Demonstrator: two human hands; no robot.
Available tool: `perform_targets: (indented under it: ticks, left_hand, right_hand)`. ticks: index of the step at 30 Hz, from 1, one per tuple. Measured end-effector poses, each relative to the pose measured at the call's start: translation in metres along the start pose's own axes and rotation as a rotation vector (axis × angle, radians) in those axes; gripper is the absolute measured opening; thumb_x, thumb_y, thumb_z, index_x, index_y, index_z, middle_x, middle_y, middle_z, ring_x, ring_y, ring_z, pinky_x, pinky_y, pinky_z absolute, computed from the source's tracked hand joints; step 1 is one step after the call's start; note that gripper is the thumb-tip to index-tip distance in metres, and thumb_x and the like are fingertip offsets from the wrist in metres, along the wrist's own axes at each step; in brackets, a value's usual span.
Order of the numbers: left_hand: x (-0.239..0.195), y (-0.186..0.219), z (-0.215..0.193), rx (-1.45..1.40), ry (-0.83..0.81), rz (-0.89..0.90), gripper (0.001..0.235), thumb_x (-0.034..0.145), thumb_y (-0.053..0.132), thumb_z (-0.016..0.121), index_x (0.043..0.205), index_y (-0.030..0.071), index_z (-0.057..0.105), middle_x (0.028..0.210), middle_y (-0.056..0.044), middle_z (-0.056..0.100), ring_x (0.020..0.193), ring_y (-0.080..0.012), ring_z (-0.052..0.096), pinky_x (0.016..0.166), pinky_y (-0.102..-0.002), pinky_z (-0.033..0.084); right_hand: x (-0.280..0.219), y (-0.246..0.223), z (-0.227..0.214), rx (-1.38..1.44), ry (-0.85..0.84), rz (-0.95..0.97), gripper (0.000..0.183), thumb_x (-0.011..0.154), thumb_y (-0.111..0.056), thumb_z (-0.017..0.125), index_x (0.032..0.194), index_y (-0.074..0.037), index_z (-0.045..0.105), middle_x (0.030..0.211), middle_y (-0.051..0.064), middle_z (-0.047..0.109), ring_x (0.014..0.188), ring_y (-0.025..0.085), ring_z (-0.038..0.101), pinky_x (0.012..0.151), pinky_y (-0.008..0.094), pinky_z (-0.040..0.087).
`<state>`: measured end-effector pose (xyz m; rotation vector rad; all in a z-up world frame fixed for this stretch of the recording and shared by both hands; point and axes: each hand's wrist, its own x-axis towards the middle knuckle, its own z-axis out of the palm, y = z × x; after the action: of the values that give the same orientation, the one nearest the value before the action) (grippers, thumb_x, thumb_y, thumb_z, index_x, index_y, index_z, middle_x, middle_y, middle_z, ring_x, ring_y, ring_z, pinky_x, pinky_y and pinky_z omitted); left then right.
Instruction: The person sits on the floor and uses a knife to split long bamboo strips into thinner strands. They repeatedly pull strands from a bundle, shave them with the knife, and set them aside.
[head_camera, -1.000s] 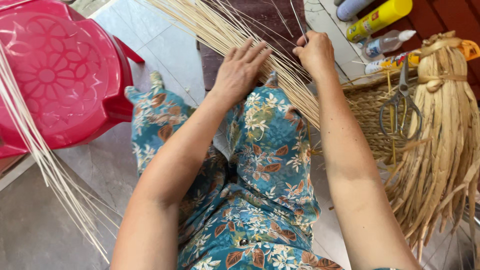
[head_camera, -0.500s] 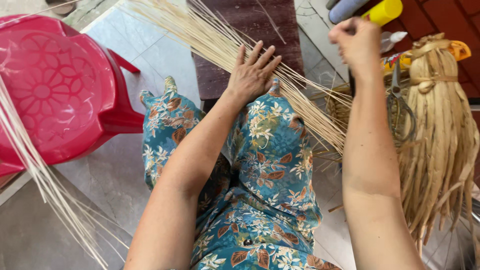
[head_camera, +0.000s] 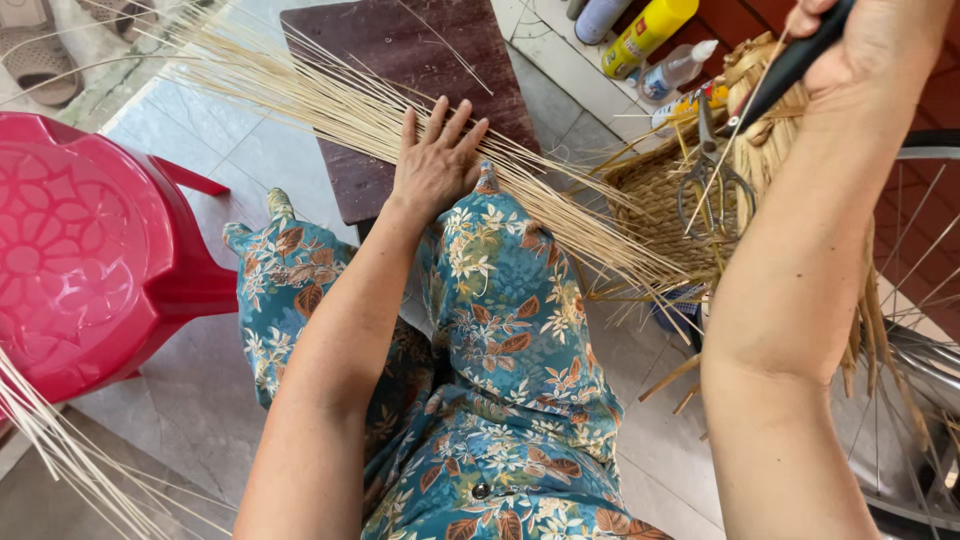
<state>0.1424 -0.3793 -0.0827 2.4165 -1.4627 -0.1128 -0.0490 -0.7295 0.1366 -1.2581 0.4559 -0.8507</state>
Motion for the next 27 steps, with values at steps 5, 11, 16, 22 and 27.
perform_targets:
  ticks: [5, 11, 16, 22, 27]
  left_hand:
    - [-0.01, 0.019, -0.046, -0.407, 0.5, -0.001, 0.039, 0.108, 0.042, 0.059, 0.138, 0.018, 0.064, 0.134, -0.007, 0.064, 0.123, -0.0237, 0.061, 0.102, -0.044, 0.048]
    - [-0.07, 0.045, -0.096, -1.472, 0.182, -0.083, 0.034, 0.107, 0.032, 0.057, 0.119, 0.004, 0.072, 0.089, -0.002, 0.077, 0.059, -0.0032, 0.061, 0.051, -0.02, 0.047]
    - [-0.117, 0.041, -0.113, -1.618, 0.005, -0.133, 0.028, 0.105, 0.027, 0.06, 0.119, 0.005, 0.07, 0.087, -0.002, 0.073, 0.059, -0.001, 0.056, 0.051, -0.017, 0.043]
    - [-0.17, 0.035, -0.113, -1.583, 0.036, -0.294, 0.024, 0.102, 0.023, 0.064, 0.113, 0.004, 0.073, 0.078, -0.002, 0.07, 0.053, -0.0028, 0.051, 0.047, -0.019, 0.039]
    - [-0.253, 0.021, -0.117, -1.484, -0.045, -0.46, 0.02, 0.099, 0.021, 0.065, 0.106, 0.005, 0.075, 0.07, 0.0, 0.067, 0.051, -0.0039, 0.05, 0.045, -0.021, 0.038]
  right_hand:
    - [-0.045, 0.011, 0.059, -0.08, -0.074, 0.1, 0.011, 0.11, 0.0, 0.066, 0.102, 0.002, 0.058, 0.086, 0.012, 0.064, 0.062, 0.014, 0.053, 0.053, 0.026, 0.037]
    - [-0.113, 0.066, 0.153, 0.115, -0.259, 0.285, 0.018, 0.098, -0.011, 0.076, 0.106, -0.003, 0.063, 0.089, 0.013, 0.069, 0.058, 0.013, 0.059, 0.046, 0.024, 0.042]
    - [-0.164, 0.104, 0.199, 0.236, -0.277, 0.45, 0.017, 0.098, -0.014, 0.072, 0.104, -0.003, 0.061, 0.088, 0.012, 0.067, 0.058, 0.011, 0.057, 0.044, 0.023, 0.042]
    - [-0.203, 0.129, 0.22, 0.325, -0.383, 0.565, 0.018, 0.097, -0.011, 0.072, 0.106, -0.001, 0.06, 0.092, 0.013, 0.066, 0.061, 0.011, 0.056, 0.045, 0.022, 0.04]
    - [-0.191, 0.139, 0.213, 0.347, -0.32, 0.544, 0.015, 0.097, -0.01, 0.072, 0.1, -0.001, 0.061, 0.091, 0.013, 0.066, 0.06, 0.01, 0.054, 0.044, 0.022, 0.04]
